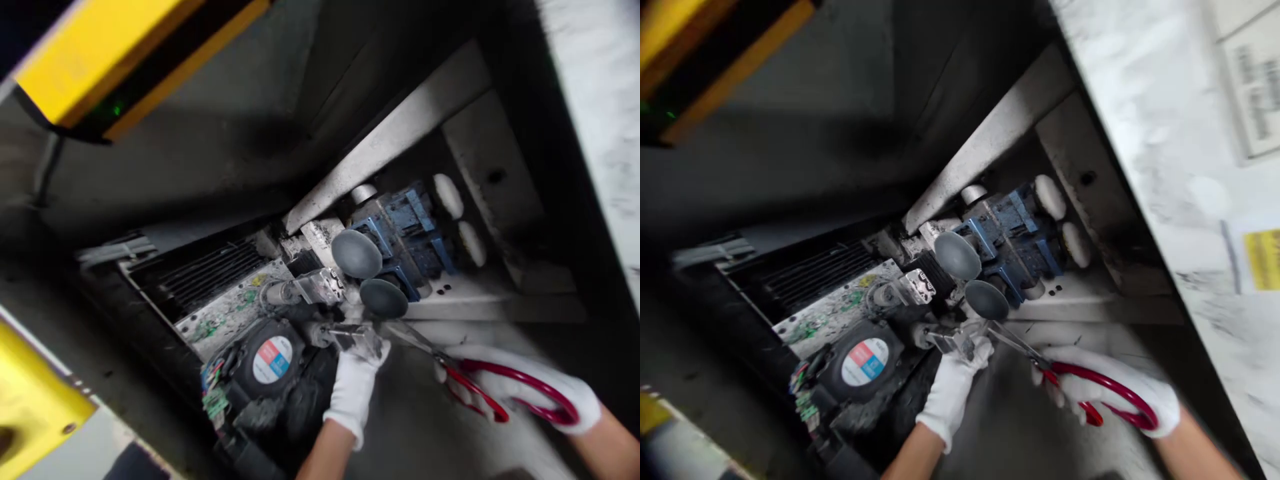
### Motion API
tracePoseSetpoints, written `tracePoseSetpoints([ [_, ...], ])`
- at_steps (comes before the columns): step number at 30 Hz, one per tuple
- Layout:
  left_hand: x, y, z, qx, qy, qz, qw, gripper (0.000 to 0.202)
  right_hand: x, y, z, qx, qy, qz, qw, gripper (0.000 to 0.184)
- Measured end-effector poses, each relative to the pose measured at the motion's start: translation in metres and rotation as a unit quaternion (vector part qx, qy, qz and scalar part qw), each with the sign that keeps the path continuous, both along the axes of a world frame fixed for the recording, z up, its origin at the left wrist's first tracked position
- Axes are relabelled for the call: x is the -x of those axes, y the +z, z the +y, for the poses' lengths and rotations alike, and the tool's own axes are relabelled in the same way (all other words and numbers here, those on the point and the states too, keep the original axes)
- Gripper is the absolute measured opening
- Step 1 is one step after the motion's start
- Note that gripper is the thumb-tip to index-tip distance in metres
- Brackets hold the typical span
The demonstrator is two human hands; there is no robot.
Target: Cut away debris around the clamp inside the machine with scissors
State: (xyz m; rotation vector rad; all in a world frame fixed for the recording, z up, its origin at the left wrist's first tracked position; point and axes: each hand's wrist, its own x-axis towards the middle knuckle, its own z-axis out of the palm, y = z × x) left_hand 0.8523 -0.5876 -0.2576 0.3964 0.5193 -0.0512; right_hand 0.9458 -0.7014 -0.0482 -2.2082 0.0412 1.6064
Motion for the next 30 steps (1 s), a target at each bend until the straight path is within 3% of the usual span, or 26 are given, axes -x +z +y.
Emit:
tracePoseSetpoints([
  [3, 0.026, 0.005, 0.005, -0.015, -0.04, 0.026, 0.999, 0.028, 0.001, -0.003, 0.017, 0.051, 0.055, -0.03, 0.997, 0.043],
  [5, 0.045, 0.011, 0.014, -0.048, -0.068, 0.021, 0.996, 0.027, -0.001, -0.004, 0.025, 0.049, 0.085, -0.026, 0.995, 0.048],
  [9, 0.074, 0.033, 0.025, -0.174, -0.066, -0.021, 0.982, 0.018, -0.011, -0.01, 0.027, 0.031, 0.088, 0.012, 0.996, 0.062],
  [12, 0.08, 0.048, 0.014, -0.295, -0.055, -0.025, 0.954, 0.017, -0.017, -0.017, 0.028, 0.027, 0.07, 0.004, 0.997, 0.064],
  [15, 0.08, 0.066, 0.014, -0.437, -0.035, -0.038, 0.898, 0.017, -0.019, -0.013, 0.037, 0.026, 0.074, -0.024, 0.997, 0.064],
  [17, 0.079, 0.083, 0.034, -0.53, -0.001, -0.058, 0.846, 0.019, -0.016, -0.006, 0.045, 0.039, 0.086, -0.039, 0.995, 0.061],
  [20, 0.06, 0.111, 0.087, -0.675, 0.037, -0.113, 0.728, 0.023, -0.012, 0.001, 0.053, 0.067, 0.086, -0.035, 0.993, 0.05],
  [22, 0.029, 0.123, 0.12, -0.78, -0.008, -0.193, 0.595, 0.026, -0.012, -0.001, 0.055, 0.089, 0.073, -0.027, 0.993, 0.047],
  [24, -0.011, 0.124, 0.14, -0.838, -0.039, -0.298, 0.455, 0.028, -0.014, -0.006, 0.054, 0.097, 0.053, -0.025, 0.994, 0.049],
  [26, -0.051, 0.119, 0.145, -0.842, -0.057, -0.398, 0.358, 0.022, -0.017, -0.011, 0.053, 0.103, 0.032, -0.022, 0.994, 0.053],
  [28, -0.082, 0.111, 0.141, -0.844, -0.079, -0.428, 0.313, 0.02, -0.02, -0.013, 0.053, 0.122, 0.015, -0.02, 0.992, 0.054],
  [30, -0.1, 0.105, 0.136, -0.841, -0.094, -0.442, 0.298, 0.024, -0.021, -0.013, 0.053, 0.134, 0.01, -0.025, 0.991, 0.053],
])
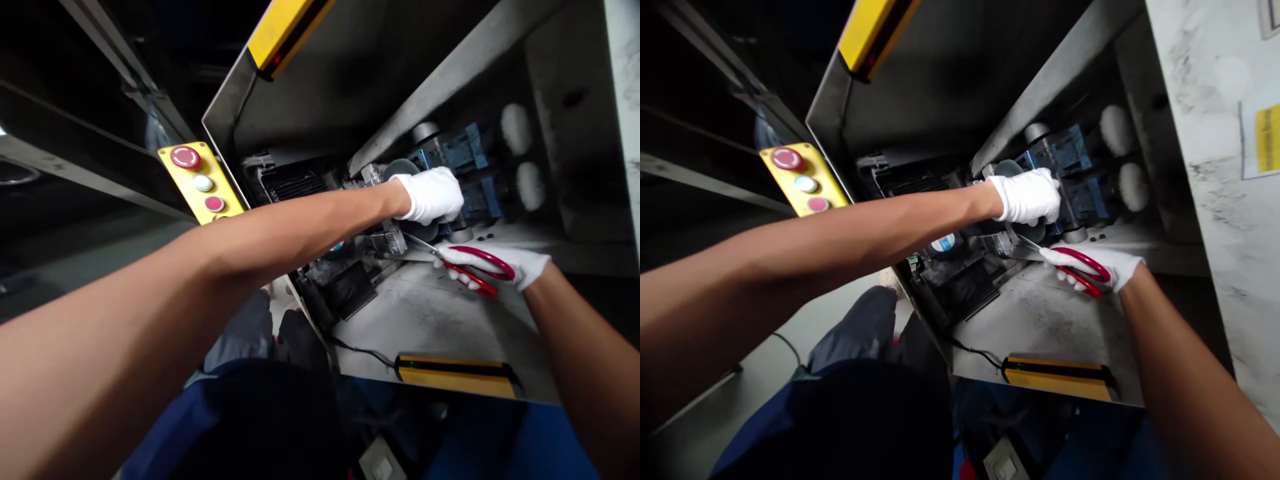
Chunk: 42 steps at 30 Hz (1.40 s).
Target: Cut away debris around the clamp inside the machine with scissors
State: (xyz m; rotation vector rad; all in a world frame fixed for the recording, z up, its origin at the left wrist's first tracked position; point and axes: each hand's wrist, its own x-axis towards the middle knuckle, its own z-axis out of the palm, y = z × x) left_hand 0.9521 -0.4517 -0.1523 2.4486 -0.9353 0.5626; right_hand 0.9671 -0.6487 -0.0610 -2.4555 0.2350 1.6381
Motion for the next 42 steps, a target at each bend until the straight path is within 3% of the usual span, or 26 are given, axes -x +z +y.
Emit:
tracePoseSetpoints([
  [7, -0.006, -0.007, 0.002, 0.015, -0.027, -0.013, 0.999, 0.02, -0.006, -0.003, -0.001, -0.012, 0.055, -0.015, 0.998, 0.047],
  [14, -0.005, -0.008, 0.005, 0.045, -0.038, 0.006, 0.998, 0.016, -0.006, -0.008, 0.008, -0.008, 0.036, -0.013, 0.999, 0.046],
  [22, -0.002, -0.009, 0.005, 0.07, -0.025, 0.007, 0.997, 0.016, -0.001, -0.016, 0.014, -0.018, 0.086, -0.03, 0.996, 0.039],
  [29, -0.001, -0.009, 0.008, 0.07, -0.026, 0.01, 0.997, 0.014, 0.003, -0.009, 0.011, 0.004, 0.098, -0.053, 0.994, 0.042],
  [37, -0.007, -0.01, 0.0, 0.063, -0.033, -0.005, 0.997, 0.018, 0.001, -0.028, 0.011, 0.001, 0.139, -0.061, 0.988, 0.049],
  [42, -0.008, -0.008, 0.0, 0.047, -0.031, -0.004, 0.998, 0.018, -0.006, -0.024, 0.005, 0.041, 0.122, -0.053, 0.99, 0.056],
])
